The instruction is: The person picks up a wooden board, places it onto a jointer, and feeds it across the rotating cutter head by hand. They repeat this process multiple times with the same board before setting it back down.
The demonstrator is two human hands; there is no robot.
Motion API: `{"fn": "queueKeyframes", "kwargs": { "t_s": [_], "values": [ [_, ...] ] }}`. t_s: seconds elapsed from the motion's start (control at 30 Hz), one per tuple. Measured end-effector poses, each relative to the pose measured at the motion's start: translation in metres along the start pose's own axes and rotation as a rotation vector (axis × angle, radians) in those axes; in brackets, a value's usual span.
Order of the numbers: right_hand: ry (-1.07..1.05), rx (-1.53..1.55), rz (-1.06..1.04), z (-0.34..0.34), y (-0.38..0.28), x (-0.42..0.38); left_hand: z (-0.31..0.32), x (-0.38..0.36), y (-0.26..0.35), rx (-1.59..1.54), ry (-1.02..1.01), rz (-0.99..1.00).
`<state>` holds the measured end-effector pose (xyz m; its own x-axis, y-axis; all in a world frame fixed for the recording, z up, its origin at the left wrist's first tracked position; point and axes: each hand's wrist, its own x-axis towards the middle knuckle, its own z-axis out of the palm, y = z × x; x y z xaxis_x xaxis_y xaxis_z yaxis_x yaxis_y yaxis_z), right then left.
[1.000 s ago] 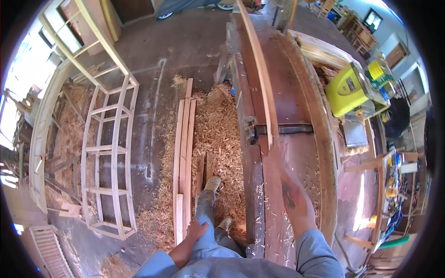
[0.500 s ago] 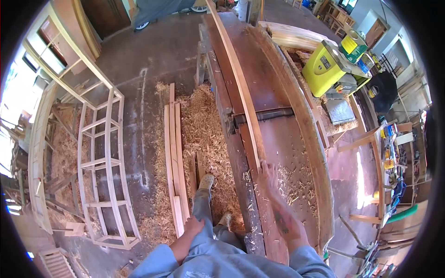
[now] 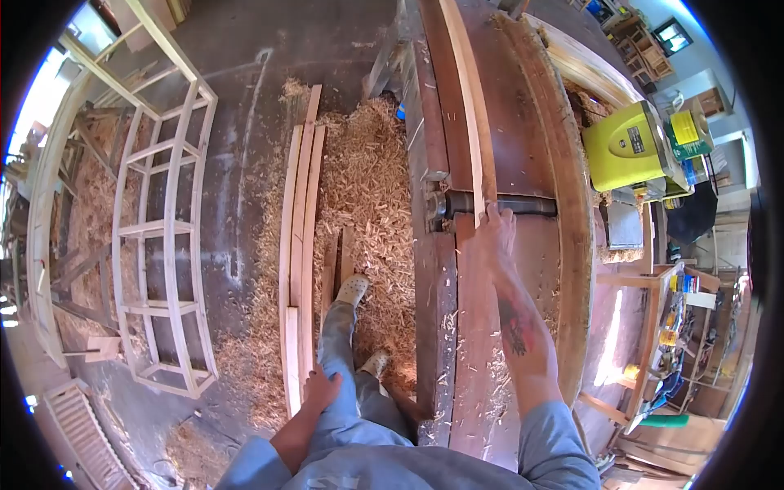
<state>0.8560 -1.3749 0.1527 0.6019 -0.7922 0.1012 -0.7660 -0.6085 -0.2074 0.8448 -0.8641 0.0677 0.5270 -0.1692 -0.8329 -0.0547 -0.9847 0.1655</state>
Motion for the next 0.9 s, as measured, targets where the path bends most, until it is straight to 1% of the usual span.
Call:
{"fn": "queueKeyframes", "kwargs": {
  "t_s": [0.07,0.3,0.37,0.47,0.53,0.6,0.63,0.67,0.7,0.77,0.83,0.9],
  "values": [
    [-0.004,-0.008,0.016,0.002,0.001,0.008,-0.001,0.006,-0.002,-0.029,-0.03,0.042],
    [0.063,-0.027,-0.05,0.006,-0.004,0.045,-0.01,0.003,0.019,0.039,-0.035,0.009],
    [0.066,-0.04,-0.056,0.009,-0.005,0.056,-0.016,0.003,0.025,0.007,-0.094,-0.003],
    [0.076,-0.076,-0.064,0.016,-0.006,0.08,-0.017,0.011,0.03,0.031,-0.114,0.003],
    [0.082,-0.115,-0.029,0.022,-0.012,0.101,-0.022,0.016,0.034,0.015,-0.098,0.009],
    [0.064,-0.08,-0.012,0.021,-0.02,0.116,-0.037,0.018,0.04,0.004,-0.087,0.012],
    [0.049,-0.053,0.001,0.02,-0.022,0.12,-0.043,0.02,0.044,-0.022,-0.13,-0.002],
    [0.047,-0.019,0.008,0.02,-0.022,0.119,-0.048,0.019,0.047,-0.047,-0.173,-0.013],
    [0.049,-0.016,0.018,0.021,-0.021,0.114,-0.044,0.019,0.044,-0.037,-0.172,-0.011],
    [0.045,-0.063,-0.005,0.02,-0.019,0.095,-0.03,0.028,0.03,0.051,-0.098,0.029],
    [0.081,-0.037,0.021,0.021,-0.018,0.064,-0.024,0.026,0.023,0.061,-0.11,0.047],
    [0.128,-0.012,-0.007,0.01,-0.018,0.031,-0.015,0.018,0.021,0.083,-0.084,0.018]
  ]
}}
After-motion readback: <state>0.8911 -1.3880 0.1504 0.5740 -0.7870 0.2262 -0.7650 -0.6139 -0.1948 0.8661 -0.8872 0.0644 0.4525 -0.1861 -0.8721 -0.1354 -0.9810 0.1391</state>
